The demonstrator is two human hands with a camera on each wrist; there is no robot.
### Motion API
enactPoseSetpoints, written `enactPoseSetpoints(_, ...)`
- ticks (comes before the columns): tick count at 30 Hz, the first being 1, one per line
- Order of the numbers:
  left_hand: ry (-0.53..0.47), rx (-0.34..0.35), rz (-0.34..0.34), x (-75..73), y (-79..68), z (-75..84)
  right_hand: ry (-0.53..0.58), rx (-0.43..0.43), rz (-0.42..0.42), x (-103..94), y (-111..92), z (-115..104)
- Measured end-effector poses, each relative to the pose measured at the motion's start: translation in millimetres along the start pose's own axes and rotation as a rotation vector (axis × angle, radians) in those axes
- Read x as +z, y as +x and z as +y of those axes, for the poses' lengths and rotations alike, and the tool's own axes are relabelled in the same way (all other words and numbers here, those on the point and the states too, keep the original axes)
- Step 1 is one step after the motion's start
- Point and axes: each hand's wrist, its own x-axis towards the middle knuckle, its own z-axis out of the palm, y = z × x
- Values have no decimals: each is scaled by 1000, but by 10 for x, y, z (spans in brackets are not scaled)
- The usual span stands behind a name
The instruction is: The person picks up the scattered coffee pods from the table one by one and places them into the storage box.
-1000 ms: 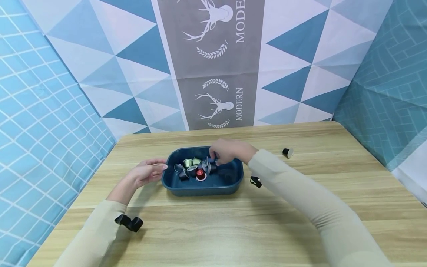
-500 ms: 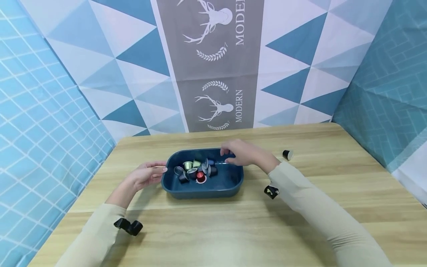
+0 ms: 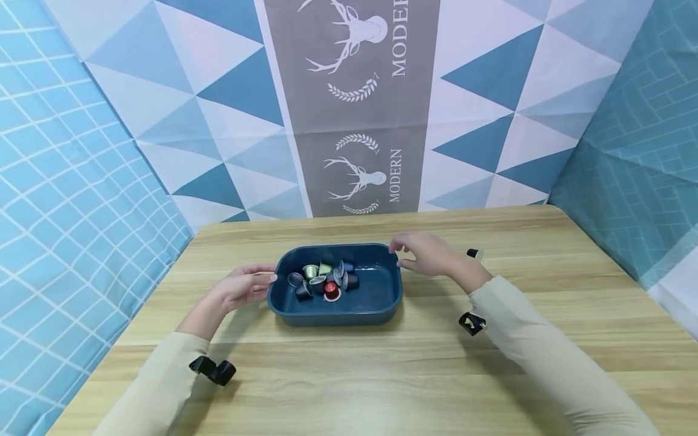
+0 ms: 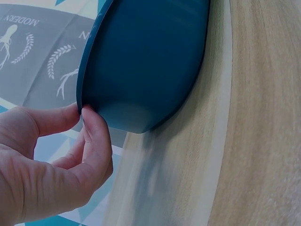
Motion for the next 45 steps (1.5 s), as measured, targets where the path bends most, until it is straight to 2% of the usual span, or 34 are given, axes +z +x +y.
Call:
enactPoseSetpoints(4,-8,6,1,-2,5,8,-19,44,17,-39,-87,86)
enactPoseSetpoints(17,-24,18,-2,-15,5,9,-117,53,26,-114,-317,423)
enactPoseSetpoints(21,-16,7,5,-13,-1,27,-143,79,34,-134,-386,540)
enactPoseSetpoints(25,-7,-3,17,-11,-1,34,-141,109,30,-150,-450,634)
enactPoseSetpoints(45,-35,15,-17,-17,4,-33,-150,208,5,-167,-678,981)
